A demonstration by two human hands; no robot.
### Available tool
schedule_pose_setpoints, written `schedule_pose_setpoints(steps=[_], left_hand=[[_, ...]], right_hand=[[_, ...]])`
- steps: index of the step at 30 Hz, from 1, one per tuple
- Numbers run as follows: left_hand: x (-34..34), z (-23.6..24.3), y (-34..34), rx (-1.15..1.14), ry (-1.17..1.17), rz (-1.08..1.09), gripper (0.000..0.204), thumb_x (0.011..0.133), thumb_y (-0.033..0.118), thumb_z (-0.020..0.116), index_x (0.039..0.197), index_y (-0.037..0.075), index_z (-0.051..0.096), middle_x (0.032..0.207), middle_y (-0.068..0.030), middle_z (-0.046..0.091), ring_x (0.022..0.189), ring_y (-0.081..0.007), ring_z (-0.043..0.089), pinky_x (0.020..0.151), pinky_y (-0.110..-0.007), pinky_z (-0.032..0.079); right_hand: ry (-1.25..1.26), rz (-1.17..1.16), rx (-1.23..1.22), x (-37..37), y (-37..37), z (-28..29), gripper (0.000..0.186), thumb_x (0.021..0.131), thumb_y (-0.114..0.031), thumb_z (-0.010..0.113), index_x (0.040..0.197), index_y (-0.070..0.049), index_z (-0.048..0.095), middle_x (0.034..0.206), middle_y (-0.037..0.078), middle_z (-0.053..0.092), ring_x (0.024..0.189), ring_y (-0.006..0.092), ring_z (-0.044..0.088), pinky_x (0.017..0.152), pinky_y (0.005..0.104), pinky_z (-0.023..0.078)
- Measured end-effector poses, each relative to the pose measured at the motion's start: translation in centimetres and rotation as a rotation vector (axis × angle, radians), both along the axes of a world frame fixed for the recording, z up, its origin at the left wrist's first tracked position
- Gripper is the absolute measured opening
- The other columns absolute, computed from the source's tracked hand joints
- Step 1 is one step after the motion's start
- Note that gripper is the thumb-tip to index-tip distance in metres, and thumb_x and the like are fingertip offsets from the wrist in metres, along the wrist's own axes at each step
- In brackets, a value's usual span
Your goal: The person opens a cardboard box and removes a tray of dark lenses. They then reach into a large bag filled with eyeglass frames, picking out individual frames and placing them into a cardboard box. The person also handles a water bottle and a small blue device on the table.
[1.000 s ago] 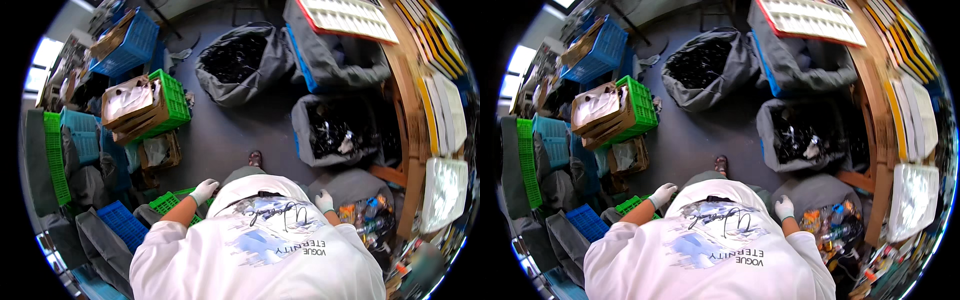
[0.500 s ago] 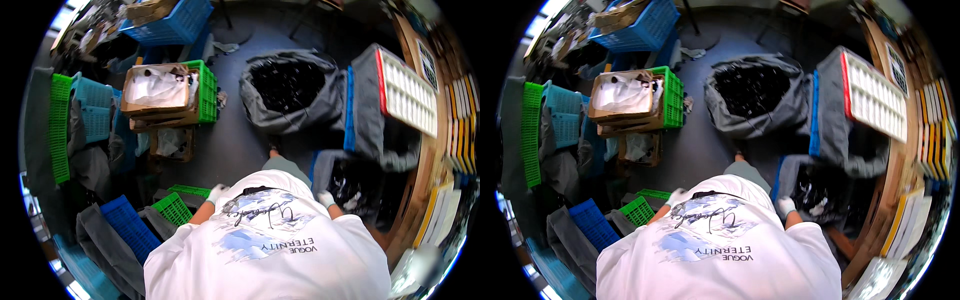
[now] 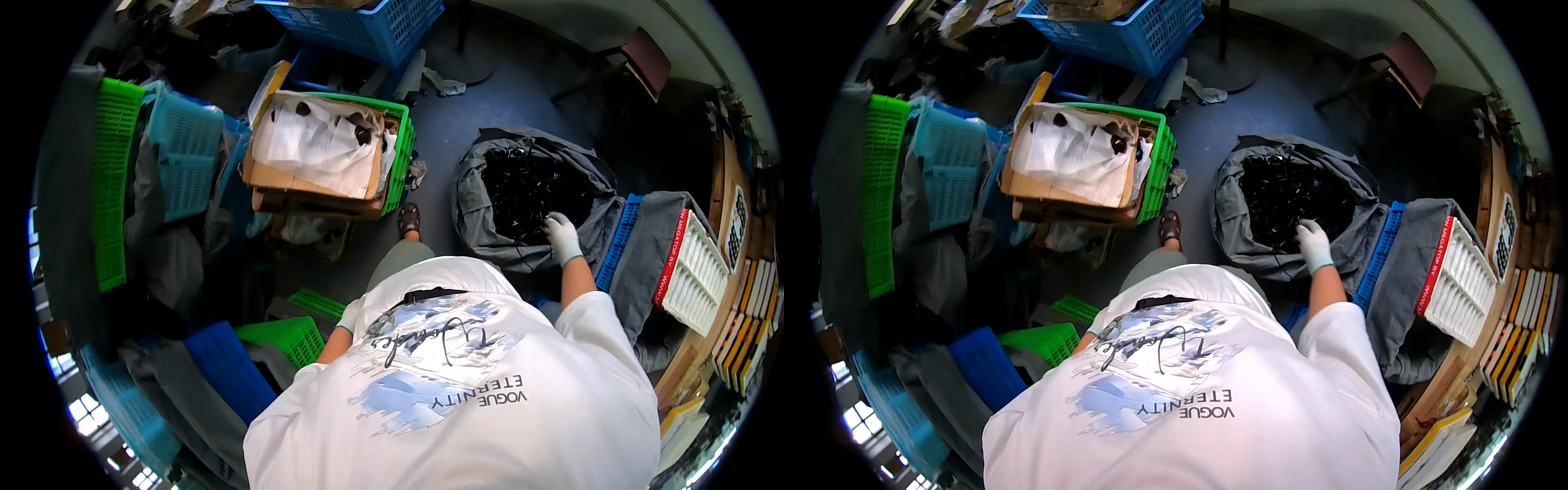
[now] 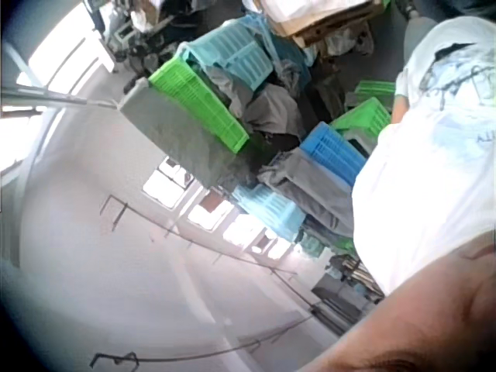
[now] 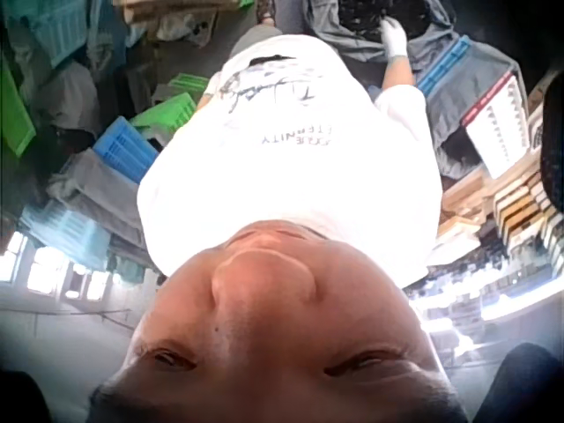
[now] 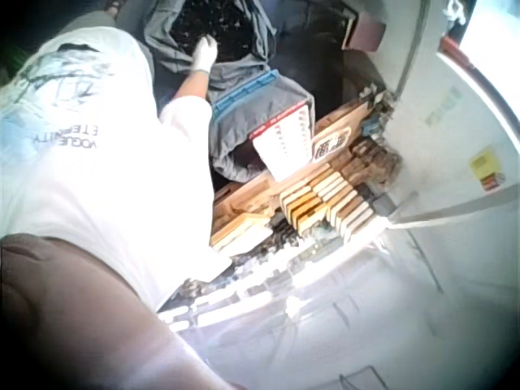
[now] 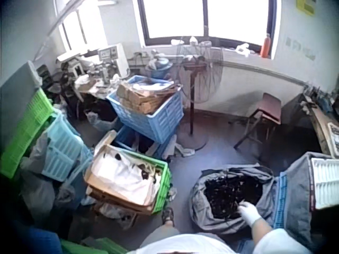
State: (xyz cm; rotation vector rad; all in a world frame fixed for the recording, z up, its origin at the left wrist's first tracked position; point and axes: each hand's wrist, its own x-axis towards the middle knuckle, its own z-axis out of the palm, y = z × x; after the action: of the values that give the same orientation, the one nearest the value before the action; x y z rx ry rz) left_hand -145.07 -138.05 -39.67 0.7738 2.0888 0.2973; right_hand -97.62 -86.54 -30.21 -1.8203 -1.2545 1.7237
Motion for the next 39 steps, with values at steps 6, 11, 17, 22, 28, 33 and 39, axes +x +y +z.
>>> schedule_pose_setpoints(steps=[6, 11, 17, 22, 28, 33, 39], left_hand=[[-9.2, 5.2, 13.6, -0.162, -0.155, 0.352, 0.040, 0.089, 0.036, 0.064, 0.102, -0.001, 0.069, 0.083, -0.0115, 0.068, 0.073, -0.0229, 0.063, 0.067, -0.038, 0.051], [-12.8, 7.7, 24.3, -0.266, -0.269, 0.335, 0.040, 0.090, 0.036, 0.064, 0.108, 0.001, 0.067, 0.079, -0.0059, 0.065, 0.066, -0.0159, 0.058, 0.059, -0.033, 0.047], [-13.3, -5.1, 35.4, 0.040, 0.022, -0.819, 0.048, 0.094, 0.042, 0.051, 0.114, 0.001, 0.067, 0.107, -0.0265, 0.068, 0.099, -0.0414, 0.065, 0.086, -0.047, 0.049], [-10.4, -4.0, 45.6, -0.125, -0.103, -0.324, 0.054, 0.095, 0.043, 0.051, 0.126, 0.000, 0.062, 0.123, -0.0275, 0.063, 0.116, -0.0396, 0.060, 0.098, -0.041, 0.047], [-11.9, -1.5, 59.5, -0.035, -0.232, -0.641, 0.045, 0.099, 0.035, 0.046, 0.119, -0.001, 0.063, 0.121, -0.0221, 0.064, 0.114, -0.0405, 0.059, 0.097, -0.041, 0.046], [-9.4, -0.5, 77.0, -0.139, 0.086, -0.828, 0.038, 0.085, 0.028, 0.059, 0.115, 0.005, 0.068, 0.118, -0.0243, 0.066, 0.115, -0.0394, 0.061, 0.100, -0.042, 0.047], [6.1, 5.3, 100.9, -0.202, 0.263, -1.438, 0.041, 0.085, 0.027, 0.058, 0.116, 0.001, 0.065, 0.112, -0.0256, 0.067, 0.110, -0.0399, 0.063, 0.098, -0.043, 0.049]], right_hand=[[-0.320, 0.593, 0.316, -12.9, -2.4, 8.7, 0.036, 0.088, -0.023, 0.057, 0.117, -0.003, 0.064, 0.110, 0.024, 0.067, 0.104, 0.0401, 0.064, 0.092, 0.0413, 0.051], [-0.475, 0.455, 0.029, -8.5, -4.9, 7.1, 0.038, 0.089, -0.028, 0.058, 0.118, -0.004, 0.065, 0.114, 0.022, 0.067, 0.109, 0.0382, 0.063, 0.095, 0.0416, 0.050], [-0.877, 0.821, 0.254, 8.9, -8.4, -0.8, 0.012, 0.085, -0.012, 0.059, 0.091, -0.005, 0.067, 0.087, 0.016, 0.067, 0.077, 0.0335, 0.067, 0.068, 0.0470, 0.054], [-0.335, -0.656, -0.545, 6.9, -6.2, 1.1, 0.014, 0.093, -0.018, 0.053, 0.100, -0.011, 0.062, 0.083, 0.005, 0.061, 0.061, 0.0210, 0.056, 0.051, 0.0353, 0.042], [-0.354, -0.310, -0.197, 0.1, -3.0, -1.6, 0.029, 0.092, -0.020, 0.059, 0.113, 0.000, 0.066, 0.095, 0.011, 0.070, 0.073, 0.0216, 0.065, 0.066, 0.0335, 0.051], [-0.634, 0.264, -0.001, -3.0, -0.7, -3.5, 0.020, 0.085, -0.011, 0.054, 0.091, -0.005, 0.072, 0.104, 0.015, 0.070, 0.100, 0.0342, 0.065, 0.092, 0.0423, 0.052], [-0.588, -0.423, -0.670, -8.9, 7.2, -3.1, 0.036, 0.088, -0.028, 0.052, 0.100, -0.003, 0.074, 0.110, 0.024, 0.068, 0.107, 0.0391, 0.064, 0.092, 0.0458, 0.050]])
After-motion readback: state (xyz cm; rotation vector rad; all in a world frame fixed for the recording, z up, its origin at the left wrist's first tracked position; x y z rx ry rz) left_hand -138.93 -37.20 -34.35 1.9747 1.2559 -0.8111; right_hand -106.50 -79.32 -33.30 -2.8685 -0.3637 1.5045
